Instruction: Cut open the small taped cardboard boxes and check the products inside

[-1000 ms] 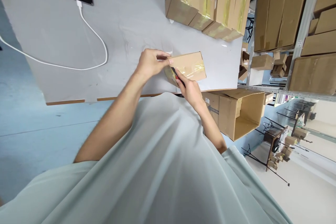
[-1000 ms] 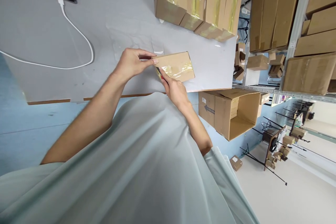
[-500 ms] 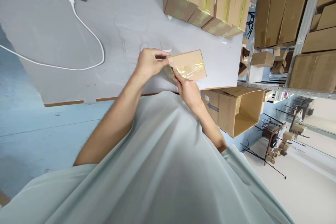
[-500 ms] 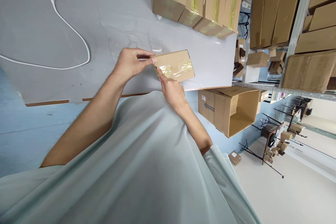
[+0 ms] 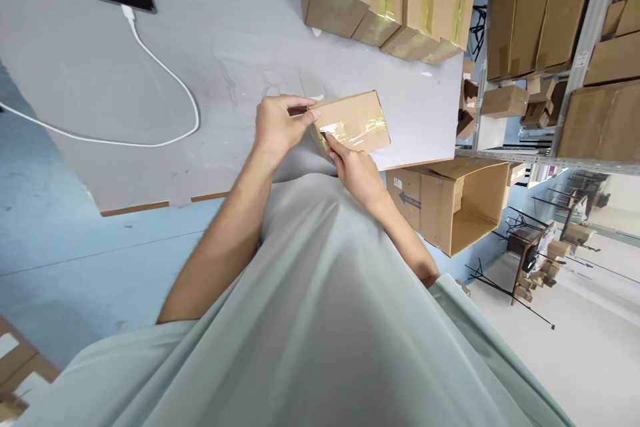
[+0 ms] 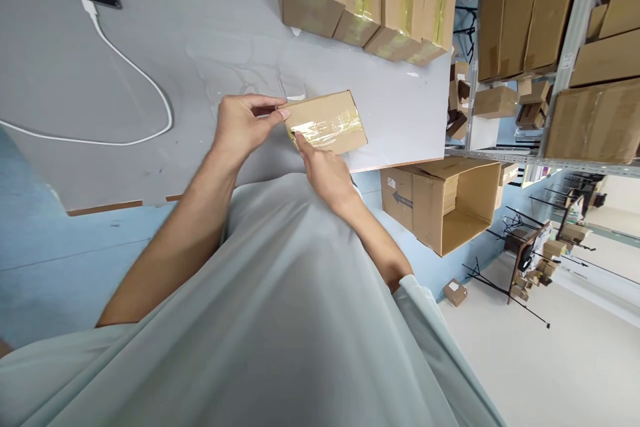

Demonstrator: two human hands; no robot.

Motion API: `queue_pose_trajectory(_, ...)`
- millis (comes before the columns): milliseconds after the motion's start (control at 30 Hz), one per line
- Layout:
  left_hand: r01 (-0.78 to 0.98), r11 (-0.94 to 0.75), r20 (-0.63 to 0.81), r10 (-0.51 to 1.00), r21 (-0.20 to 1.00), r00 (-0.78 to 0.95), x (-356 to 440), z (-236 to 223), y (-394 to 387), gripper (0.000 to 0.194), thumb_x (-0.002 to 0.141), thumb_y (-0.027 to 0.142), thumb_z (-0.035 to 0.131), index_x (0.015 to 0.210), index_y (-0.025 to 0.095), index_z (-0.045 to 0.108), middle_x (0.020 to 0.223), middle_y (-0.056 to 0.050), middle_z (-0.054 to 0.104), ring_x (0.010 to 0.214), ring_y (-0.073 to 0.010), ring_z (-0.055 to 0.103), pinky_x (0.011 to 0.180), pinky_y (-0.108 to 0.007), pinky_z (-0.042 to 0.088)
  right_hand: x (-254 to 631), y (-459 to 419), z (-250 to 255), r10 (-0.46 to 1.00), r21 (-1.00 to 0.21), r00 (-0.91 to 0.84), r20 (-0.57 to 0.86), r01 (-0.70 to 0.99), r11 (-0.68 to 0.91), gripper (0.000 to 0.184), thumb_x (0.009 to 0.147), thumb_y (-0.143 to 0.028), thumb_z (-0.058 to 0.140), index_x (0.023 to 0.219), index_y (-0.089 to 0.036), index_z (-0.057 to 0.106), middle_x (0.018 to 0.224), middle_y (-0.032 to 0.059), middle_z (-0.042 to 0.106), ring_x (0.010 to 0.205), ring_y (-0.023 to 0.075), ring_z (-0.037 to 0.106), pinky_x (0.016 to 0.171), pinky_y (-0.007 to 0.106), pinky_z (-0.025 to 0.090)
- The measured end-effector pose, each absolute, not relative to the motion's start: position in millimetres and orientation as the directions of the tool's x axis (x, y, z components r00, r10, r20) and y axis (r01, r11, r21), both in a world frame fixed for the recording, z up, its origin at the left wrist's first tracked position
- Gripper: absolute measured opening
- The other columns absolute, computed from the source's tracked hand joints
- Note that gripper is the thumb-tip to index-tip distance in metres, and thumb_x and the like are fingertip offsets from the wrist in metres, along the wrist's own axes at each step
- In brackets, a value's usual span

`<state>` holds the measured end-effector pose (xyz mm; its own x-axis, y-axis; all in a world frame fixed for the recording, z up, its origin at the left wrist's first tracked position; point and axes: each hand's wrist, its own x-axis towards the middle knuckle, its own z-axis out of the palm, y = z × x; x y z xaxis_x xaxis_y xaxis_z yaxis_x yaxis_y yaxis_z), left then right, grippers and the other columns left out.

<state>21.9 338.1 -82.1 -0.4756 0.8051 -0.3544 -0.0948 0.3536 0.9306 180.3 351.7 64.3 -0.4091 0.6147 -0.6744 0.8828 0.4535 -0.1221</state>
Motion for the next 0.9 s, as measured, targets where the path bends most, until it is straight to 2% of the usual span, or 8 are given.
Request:
queue_pose_trajectory(67, -0.097, 0.345, -0.348, 0.806, 0.933, -0.479, 20, -85, 339, 0.013, 0.083, 0.024, 0.088, 0.096, 0.024, 0.089, 0.109, -0.004, 0.089, 0.112, -0.0284, 0.084, 0.109, -0.041, 0.069, 186, 354, 61, 0.616, -0.203, -0.454, -0.644, 0.877, 0.435, 0.06, 0.125, -0.028, 0.038, 0.185, -0.036, 0.043, 0.151, 0.0066, 0.083, 0.136, 0.0296, 0.079, 0.114, 0.04, 0.061)
queue_pose_trajectory(167, -0.09, 0.331, -0.333, 0.816, 0.939, -0.472, 20, -89, 341, 0.018, 0.081, 0.027, 0.09, 0.099, 0.024, 0.09, 0.111, -0.005, 0.089, 0.11, -0.0299, 0.085, 0.109, -0.045, 0.07, 193, 353, 61, 0.633, -0.22, -0.457, -0.625, 0.881, 0.418, 0.06, 0.125, -0.03, 0.037, 0.184, -0.037, 0.044, 0.156, 0.0032, 0.08, 0.14, 0.0281, 0.078, 0.116, 0.04, 0.062)
queue_pose_trajectory(400, -0.097, 0.334, -0.342, 0.834, 0.938, -0.433, 22, -89, 340, 0.017, 0.081, 0.026, 0.093, 0.097, 0.023, 0.09, 0.111, -0.007, 0.089, 0.111, -0.0311, 0.084, 0.109, -0.048, 0.07, 188, 354, 60, 0.612, -0.232, -0.479, -0.629, 0.867, 0.441, 0.061, 0.126, -0.029, 0.034, 0.187, -0.028, 0.039, 0.161, 0.0075, 0.077, 0.14, 0.0263, 0.078, 0.12, 0.038, 0.06)
queue_pose_trajectory(633, -0.085, 0.346, -0.346, 0.827, 0.934, -0.442, 24, -91, 335, 0.014, 0.082, 0.027, 0.095, 0.095, 0.025, 0.091, 0.112, -0.006, 0.09, 0.112, -0.0321, 0.085, 0.11, -0.049, 0.07, 176, 354, 57, 0.602, -0.119, -0.455, -0.656, 0.85, 0.513, 0.063, 0.125, -0.019, 0.032, 0.187, -0.026, 0.037, 0.141, 0.0113, 0.085, 0.129, 0.03, 0.082, 0.112, 0.039, 0.061)
queue_pose_trajectory(767, -0.084, 0.361, -0.358, 0.814, 0.929, -0.457, 29, -90, 333, 0.011, 0.081, 0.024, 0.091, 0.092, 0.025, 0.09, 0.109, -0.006, 0.089, 0.109, -0.0306, 0.084, 0.107, -0.047, 0.07, 166, 344, 61, 0.623, -0.002, -0.396, -0.675, 0.845, 0.535, 0.071, 0.12, -0.007, 0.033, 0.188, -0.026, 0.035, 0.137, 0.0143, 0.085, 0.126, 0.0281, 0.082, 0.109, 0.038, 0.062)
queue_pose_trajectory(900, -0.078, 0.378, -0.369, 0.803, 0.922, -0.468, 37, -87, 329, 0.016, 0.081, 0.022, 0.088, 0.096, 0.024, 0.091, 0.112, -0.006, 0.089, 0.108, -0.0298, 0.084, 0.104, -0.045, 0.07, 160, 338, 68, 0.612, 0.032, -0.371, -0.699, 0.838, 0.545, 0.071, 0.117, -0.004, 0.034, 0.186, -0.023, 0.037, 0.134, 0.0194, 0.085, 0.125, 0.028, 0.083, 0.106, 0.038, 0.065)
